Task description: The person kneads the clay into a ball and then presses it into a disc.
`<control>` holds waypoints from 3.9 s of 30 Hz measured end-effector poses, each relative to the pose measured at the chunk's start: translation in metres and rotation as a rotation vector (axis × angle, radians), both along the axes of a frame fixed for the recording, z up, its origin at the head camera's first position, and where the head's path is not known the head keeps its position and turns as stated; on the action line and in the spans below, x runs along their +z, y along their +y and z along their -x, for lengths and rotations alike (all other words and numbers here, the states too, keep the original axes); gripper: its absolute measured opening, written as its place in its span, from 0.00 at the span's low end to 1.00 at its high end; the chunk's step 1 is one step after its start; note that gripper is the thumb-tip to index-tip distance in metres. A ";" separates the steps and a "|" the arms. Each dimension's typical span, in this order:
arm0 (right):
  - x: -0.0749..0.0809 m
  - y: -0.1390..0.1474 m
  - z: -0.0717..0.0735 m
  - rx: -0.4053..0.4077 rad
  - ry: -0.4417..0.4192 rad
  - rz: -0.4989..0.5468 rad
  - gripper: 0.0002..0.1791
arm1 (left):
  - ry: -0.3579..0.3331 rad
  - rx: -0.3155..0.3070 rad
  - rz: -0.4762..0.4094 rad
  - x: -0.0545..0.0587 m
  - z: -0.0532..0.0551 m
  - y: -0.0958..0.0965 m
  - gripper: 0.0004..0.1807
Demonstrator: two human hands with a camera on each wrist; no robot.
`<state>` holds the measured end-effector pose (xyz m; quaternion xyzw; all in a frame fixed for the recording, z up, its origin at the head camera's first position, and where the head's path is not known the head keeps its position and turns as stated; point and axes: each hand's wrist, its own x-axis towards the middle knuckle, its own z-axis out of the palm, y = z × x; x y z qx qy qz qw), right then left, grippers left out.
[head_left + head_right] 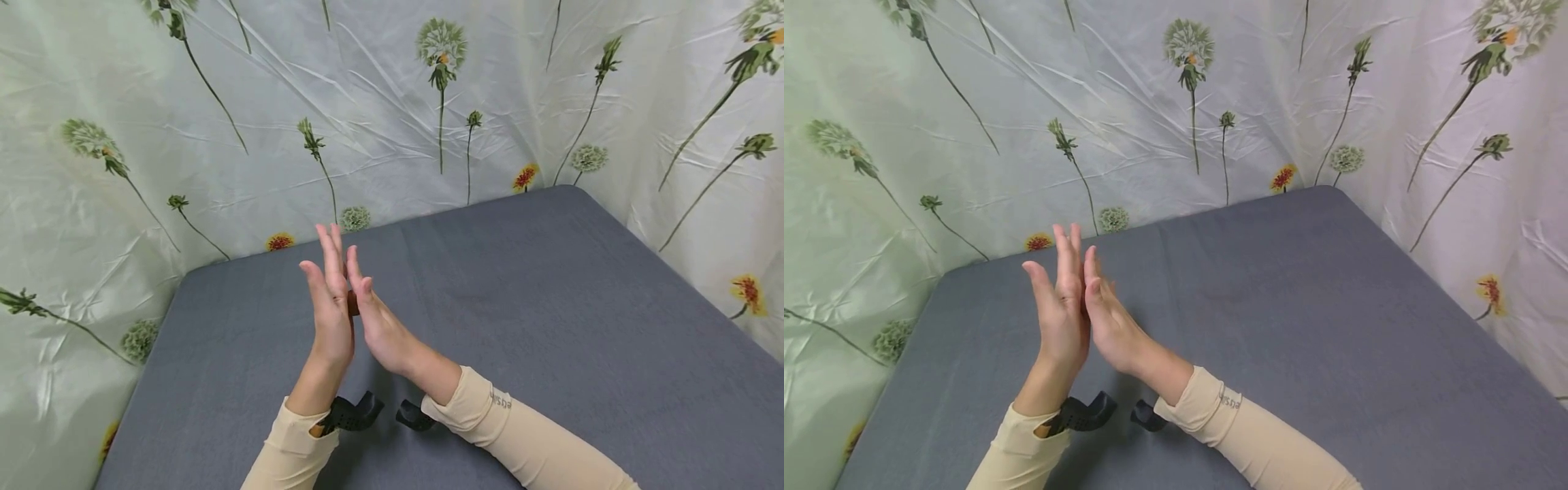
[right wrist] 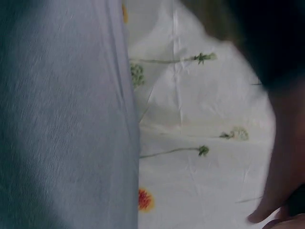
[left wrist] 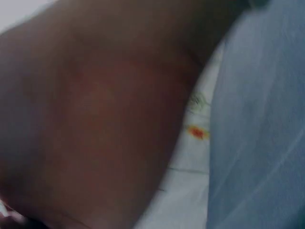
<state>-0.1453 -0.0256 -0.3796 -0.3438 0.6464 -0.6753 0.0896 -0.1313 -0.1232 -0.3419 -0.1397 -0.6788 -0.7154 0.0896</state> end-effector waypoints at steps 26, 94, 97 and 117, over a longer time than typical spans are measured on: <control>0.015 0.014 0.005 -0.173 0.212 0.054 0.61 | -0.011 -0.155 -0.041 -0.023 0.011 0.018 0.46; 0.027 0.042 0.033 -0.193 0.069 0.248 0.64 | -0.154 -0.377 -0.045 -0.022 -0.015 0.046 0.53; 0.022 0.045 0.041 -0.270 0.075 0.220 0.64 | -0.174 -0.410 -0.025 -0.021 -0.020 0.049 0.54; 0.001 0.006 0.013 -0.020 0.010 0.078 0.59 | 0.067 -0.011 -0.023 0.005 -0.018 0.016 0.52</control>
